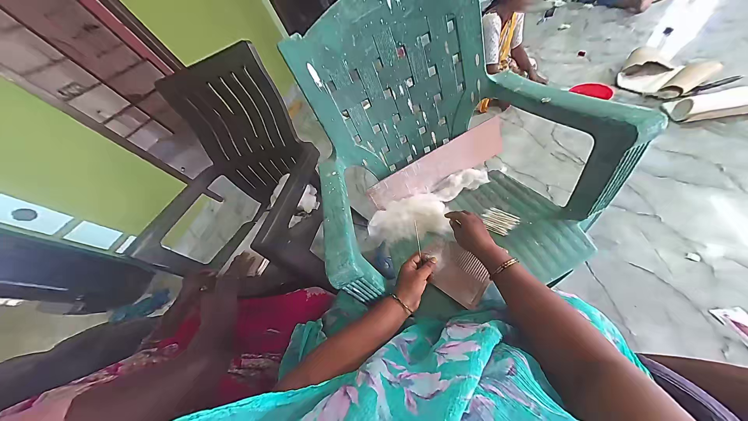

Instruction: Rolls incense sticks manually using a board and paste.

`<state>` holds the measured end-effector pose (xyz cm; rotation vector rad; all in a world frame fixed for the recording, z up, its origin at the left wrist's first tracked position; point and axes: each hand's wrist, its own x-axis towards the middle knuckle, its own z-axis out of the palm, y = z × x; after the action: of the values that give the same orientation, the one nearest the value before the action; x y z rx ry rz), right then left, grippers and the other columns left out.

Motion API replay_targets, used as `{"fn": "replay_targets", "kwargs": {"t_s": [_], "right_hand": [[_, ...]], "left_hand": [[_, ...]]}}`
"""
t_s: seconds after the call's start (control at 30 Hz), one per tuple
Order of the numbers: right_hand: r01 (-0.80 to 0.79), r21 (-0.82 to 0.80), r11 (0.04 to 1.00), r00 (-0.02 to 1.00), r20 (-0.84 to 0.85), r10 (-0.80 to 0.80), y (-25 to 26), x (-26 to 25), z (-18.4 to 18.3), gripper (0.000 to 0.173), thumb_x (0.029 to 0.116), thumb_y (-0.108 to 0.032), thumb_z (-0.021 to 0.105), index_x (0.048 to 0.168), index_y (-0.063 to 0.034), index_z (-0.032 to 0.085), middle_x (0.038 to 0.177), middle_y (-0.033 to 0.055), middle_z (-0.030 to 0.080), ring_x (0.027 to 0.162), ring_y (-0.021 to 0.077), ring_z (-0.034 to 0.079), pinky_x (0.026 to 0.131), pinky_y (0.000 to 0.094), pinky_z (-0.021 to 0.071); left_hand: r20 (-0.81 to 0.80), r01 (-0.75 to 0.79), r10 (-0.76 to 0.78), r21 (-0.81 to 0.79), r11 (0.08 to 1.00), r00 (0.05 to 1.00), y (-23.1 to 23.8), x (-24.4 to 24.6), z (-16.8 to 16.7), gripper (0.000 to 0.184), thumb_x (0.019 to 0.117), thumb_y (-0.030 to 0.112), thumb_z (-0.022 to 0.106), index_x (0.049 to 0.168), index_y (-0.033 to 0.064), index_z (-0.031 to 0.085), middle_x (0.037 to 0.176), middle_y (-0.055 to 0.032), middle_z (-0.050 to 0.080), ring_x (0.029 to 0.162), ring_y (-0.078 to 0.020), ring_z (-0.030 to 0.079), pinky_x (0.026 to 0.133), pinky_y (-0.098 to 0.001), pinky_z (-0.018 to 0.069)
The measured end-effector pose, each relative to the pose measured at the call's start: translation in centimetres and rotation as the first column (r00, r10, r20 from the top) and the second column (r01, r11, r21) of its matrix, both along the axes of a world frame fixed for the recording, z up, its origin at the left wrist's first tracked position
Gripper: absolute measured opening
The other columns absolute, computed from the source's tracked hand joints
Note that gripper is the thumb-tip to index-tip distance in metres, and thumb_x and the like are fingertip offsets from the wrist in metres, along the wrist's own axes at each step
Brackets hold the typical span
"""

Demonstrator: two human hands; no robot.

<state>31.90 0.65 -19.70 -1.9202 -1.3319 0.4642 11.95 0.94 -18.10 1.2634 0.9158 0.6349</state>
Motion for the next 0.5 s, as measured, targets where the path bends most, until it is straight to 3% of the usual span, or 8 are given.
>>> {"fn": "replay_targets", "kwargs": {"t_s": [0.07, 0.17, 0.3, 0.37, 0.43, 0.5], "right_hand": [[0.024, 0.070, 0.997, 0.999, -0.041, -0.021, -1.3, -0.1, 1.0, 0.024, 0.1034, -0.006, 0.055, 0.120, -0.0002, 0.072, 0.118, 0.0251, 0.069, 0.115, 0.0440, 0.062, 0.103, 0.0598, 0.0447], [0.064, 0.091, 0.994, 0.979, -0.200, -0.045, -3.7, -1.0, 2.9, 0.023, 0.1041, -0.007, 0.055, 0.120, 0.0010, 0.070, 0.113, 0.0229, 0.070, 0.106, 0.0378, 0.067, 0.095, 0.0568, 0.0493], [0.054, 0.120, 0.991, 0.758, -0.651, 0.038, -6.9, -3.9, 3.5, 0.026, 0.1039, -0.017, 0.060, 0.125, -0.0024, 0.064, 0.111, 0.0110, 0.069, 0.094, 0.0160, 0.065, 0.083, 0.0357, 0.0532], [0.022, 0.132, 0.991, 0.696, -0.714, 0.080, -8.3, -5.1, 3.4, 0.032, 0.1031, -0.018, 0.062, 0.131, -0.0020, 0.061, 0.113, 0.0108, 0.068, 0.094, 0.0154, 0.066, 0.081, 0.0333, 0.0545], [0.001, 0.135, 0.991, 0.705, -0.703, 0.095, -8.9, -5.5, 3.2, 0.033, 0.1014, -0.016, 0.064, 0.131, -0.0015, 0.061, 0.111, 0.0105, 0.068, 0.092, 0.0140, 0.066, 0.080, 0.0316, 0.0544], [0.005, 0.130, 0.991, 0.709, -0.700, 0.089, -9.5, -5.6, 3.1, 0.020, 0.0998, -0.010, 0.065, 0.117, -0.0002, 0.065, 0.098, 0.0073, 0.068, 0.084, 0.0111, 0.064, 0.077, 0.0289, 0.0539]], "left_hand": [[0.034, -0.046, 0.048, -0.035, 0.998, 0.998, -0.2, 0.0, 0.4, 0.004, 0.1023, 0.002, 0.058, 0.104, -0.0005, 0.059, 0.082, -0.0013, 0.058, 0.064, -0.0058, 0.053, 0.062, -0.0202, 0.0486], [0.106, -0.110, 0.120, -0.092, 0.990, 0.987, -0.4, 0.4, 1.6, 0.004, 0.1023, 0.000, 0.057, 0.106, -0.0003, 0.059, 0.082, -0.0027, 0.061, 0.062, -0.0062, 0.054, 0.059, -0.0199, 0.0489], [0.158, -0.142, 0.165, -0.149, 0.979, 0.974, -1.1, 0.8, 3.3, 0.004, 0.1038, 0.001, 0.055, 0.108, 0.0011, 0.055, 0.087, -0.0061, 0.066, 0.060, -0.0062, 0.056, 0.055, -0.0184, 0.0466], [0.166, -0.128, 0.158, -0.177, 0.976, 0.973, -1.7, 0.9, 3.8, 0.005, 0.1045, 0.002, 0.053, 0.110, 0.0013, 0.054, 0.087, -0.0064, 0.065, 0.059, -0.0064, 0.056, 0.054, -0.0183, 0.0464], [0.182, -0.099, 0.133, -0.187, 0.977, 0.974, -2.3, 0.8, 4.0, 0.003, 0.1041, 0.001, 0.054, 0.107, 0.0019, 0.055, 0.086, -0.0054, 0.064, 0.059, -0.0062, 0.055, 0.053, -0.0180, 0.0463], [0.180, -0.077, 0.112, -0.189, 0.979, 0.977, -3.0, 0.6, 3.8, 0.003, 0.1034, 0.001, 0.055, 0.105, 0.0024, 0.057, 0.086, -0.0047, 0.063, 0.059, -0.0061, 0.054, 0.054, -0.0184, 0.0458]]}}
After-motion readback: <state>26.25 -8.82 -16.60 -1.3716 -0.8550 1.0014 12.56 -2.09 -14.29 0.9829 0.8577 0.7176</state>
